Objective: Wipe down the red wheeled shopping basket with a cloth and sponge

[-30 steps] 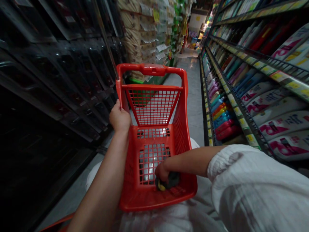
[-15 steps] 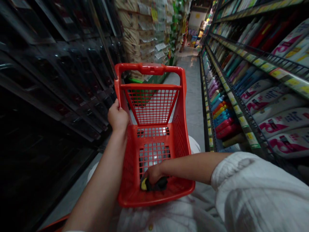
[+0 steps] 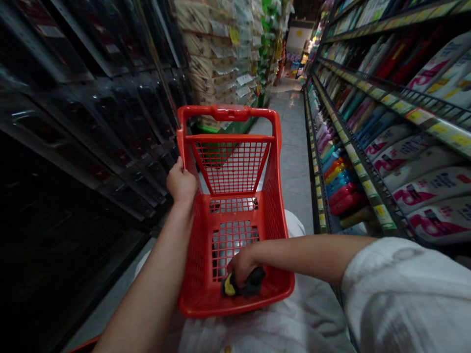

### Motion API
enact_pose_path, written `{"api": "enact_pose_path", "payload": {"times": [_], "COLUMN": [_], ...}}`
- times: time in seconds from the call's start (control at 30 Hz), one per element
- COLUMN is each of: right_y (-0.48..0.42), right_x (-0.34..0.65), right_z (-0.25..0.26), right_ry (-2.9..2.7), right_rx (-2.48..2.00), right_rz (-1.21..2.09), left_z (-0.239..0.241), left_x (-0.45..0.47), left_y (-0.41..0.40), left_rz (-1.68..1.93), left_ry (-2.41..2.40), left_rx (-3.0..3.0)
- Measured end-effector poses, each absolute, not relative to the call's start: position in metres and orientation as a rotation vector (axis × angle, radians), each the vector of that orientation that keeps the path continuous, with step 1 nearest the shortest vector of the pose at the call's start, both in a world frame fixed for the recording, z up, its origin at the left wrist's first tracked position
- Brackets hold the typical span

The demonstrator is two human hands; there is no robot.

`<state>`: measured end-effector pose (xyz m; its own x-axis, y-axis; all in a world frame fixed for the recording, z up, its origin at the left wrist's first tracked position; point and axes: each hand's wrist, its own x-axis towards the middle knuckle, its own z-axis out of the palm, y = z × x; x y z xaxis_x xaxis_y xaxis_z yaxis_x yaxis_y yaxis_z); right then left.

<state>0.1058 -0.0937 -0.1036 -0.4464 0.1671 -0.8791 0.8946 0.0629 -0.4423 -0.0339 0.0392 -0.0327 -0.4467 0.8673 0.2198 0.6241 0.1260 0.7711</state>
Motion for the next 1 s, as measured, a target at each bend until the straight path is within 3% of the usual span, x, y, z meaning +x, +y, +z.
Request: {"api": "enact_pose_path", "payload": {"times": [0.07, 0.27, 0.53, 0.8, 1.0], "right_y": [-0.092, -0.095, -0.099, -0.108, -0.117], "right_x": [0.087, 0.085, 0.119, 0.139, 0.126], "right_z": [-0.108, -0.085, -0.072, -0.059, -0.054], "right_ry": [1.717, 1.903, 1.937, 2.028, 2.265], "right_rx": [1.069, 1.071, 1.072, 0.794, 0.791], "right_rz": [-1.360, -1.671, -1.405, -2.042, -2.104], "left_z": [-0.033, -0.030, -0.027, -0.029, -0.035], "left_x": [-0.034, -0.031, -0.025, -0.027, -0.033], "left_y": [0.040, 0.046, 0.052, 0.051, 0.058], "left_rz": [1.221, 1.155, 1.118, 1.147, 1.191], "left_ry": [2.133, 2.177, 2.179, 2.095, 1.975], "left_rx": [1.468, 1.544, 1.563, 1.581, 1.587]}}
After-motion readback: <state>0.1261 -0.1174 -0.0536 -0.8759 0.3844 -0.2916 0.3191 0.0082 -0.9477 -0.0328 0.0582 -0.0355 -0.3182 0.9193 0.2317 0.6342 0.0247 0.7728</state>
